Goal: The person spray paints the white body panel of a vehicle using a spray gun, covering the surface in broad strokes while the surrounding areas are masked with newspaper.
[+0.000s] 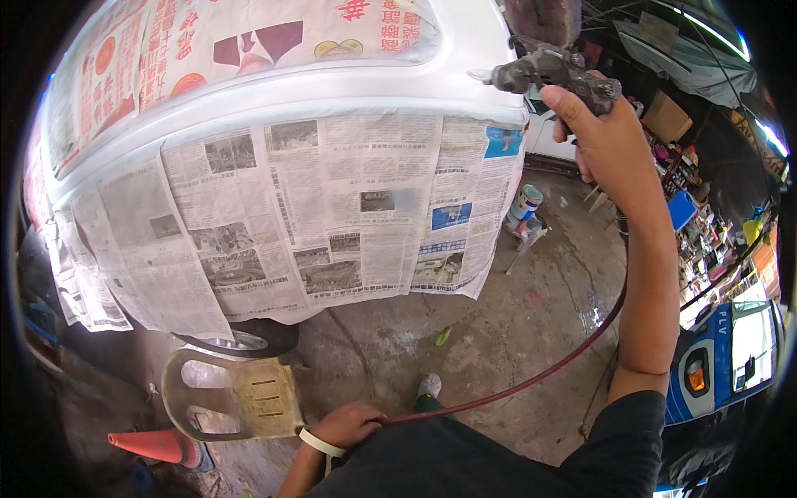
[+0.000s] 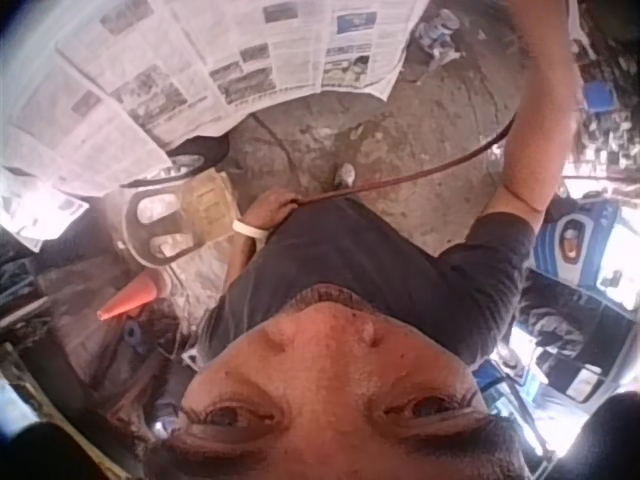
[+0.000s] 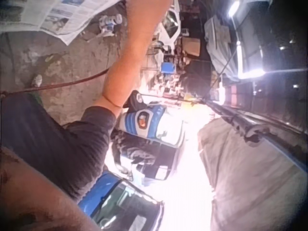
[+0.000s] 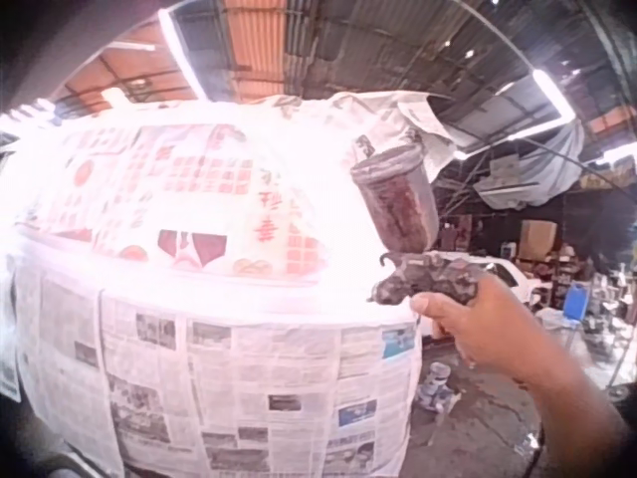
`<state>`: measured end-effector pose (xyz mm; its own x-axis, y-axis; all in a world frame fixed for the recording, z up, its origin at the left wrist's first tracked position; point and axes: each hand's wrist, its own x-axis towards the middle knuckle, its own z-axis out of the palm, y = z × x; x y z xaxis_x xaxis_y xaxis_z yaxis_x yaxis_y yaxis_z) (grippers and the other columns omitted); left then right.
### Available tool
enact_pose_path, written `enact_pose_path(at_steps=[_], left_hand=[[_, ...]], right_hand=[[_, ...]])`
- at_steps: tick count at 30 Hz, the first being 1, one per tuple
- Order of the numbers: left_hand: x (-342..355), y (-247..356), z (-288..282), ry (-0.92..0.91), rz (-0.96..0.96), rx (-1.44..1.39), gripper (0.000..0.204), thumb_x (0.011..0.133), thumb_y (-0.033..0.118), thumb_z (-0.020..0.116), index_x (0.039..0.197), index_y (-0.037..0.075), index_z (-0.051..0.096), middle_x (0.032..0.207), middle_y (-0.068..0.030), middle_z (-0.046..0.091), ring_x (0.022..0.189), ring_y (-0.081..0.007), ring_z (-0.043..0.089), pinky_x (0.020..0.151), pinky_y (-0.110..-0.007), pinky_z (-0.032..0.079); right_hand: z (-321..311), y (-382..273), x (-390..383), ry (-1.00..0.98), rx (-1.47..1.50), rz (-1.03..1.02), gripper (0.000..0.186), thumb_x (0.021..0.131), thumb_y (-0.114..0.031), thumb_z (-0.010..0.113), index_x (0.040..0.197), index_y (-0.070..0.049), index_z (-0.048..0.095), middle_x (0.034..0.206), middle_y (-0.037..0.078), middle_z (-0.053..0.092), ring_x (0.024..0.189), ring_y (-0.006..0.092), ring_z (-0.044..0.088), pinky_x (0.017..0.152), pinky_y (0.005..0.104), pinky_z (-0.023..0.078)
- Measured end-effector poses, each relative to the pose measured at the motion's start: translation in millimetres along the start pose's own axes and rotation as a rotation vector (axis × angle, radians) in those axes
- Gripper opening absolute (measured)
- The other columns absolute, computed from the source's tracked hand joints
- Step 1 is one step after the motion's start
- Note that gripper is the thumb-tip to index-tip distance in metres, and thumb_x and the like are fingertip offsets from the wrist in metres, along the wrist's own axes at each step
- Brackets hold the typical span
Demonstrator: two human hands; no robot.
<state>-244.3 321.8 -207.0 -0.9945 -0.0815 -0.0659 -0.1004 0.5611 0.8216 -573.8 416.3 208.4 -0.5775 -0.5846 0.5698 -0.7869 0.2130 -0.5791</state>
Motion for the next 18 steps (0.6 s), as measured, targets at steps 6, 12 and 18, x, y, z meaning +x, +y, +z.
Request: enact_pose_path(at_steps=[6, 12, 18], left_hand=[[-7, -28, 17, -0.002, -0.009, 0.053, 0.027, 0.093, 0.016, 0.065, 0.118, 0.008, 0.071, 0.109, -0.0155, 0.071, 0.108, -0.0368, 0.063, 0.095, -0.046, 0.050], [-10, -28, 21, -0.018, -0.081, 0.051, 0.028, 0.094, 0.018, 0.064, 0.119, 0.008, 0.071, 0.109, -0.0160, 0.071, 0.107, -0.0373, 0.063, 0.096, -0.046, 0.049], [-8, -26, 22, 0.007, -0.067, 0.026, 0.027, 0.094, 0.018, 0.064, 0.118, 0.007, 0.071, 0.111, -0.0167, 0.071, 0.108, -0.0379, 0.063, 0.096, -0.046, 0.049]], right_hand=[[44, -19, -1, -0.115, 0.102, -0.077, 0.049, 0.088, -0.049, 0.075, 0.100, -0.002, 0.070, 0.070, 0.003, 0.063, 0.057, 0.0123, 0.056, 0.054, 0.0292, 0.046], [86, -28, -14, -0.200, 0.165, -0.234, 0.051, 0.090, -0.050, 0.075, 0.104, -0.002, 0.066, 0.067, 0.012, 0.064, 0.060, 0.0218, 0.063, 0.061, 0.0371, 0.050], [108, -21, -20, -0.167, -0.021, -0.281, 0.052, 0.090, -0.052, 0.074, 0.109, -0.006, 0.060, 0.070, 0.019, 0.065, 0.067, 0.0358, 0.068, 0.063, 0.0417, 0.049]])
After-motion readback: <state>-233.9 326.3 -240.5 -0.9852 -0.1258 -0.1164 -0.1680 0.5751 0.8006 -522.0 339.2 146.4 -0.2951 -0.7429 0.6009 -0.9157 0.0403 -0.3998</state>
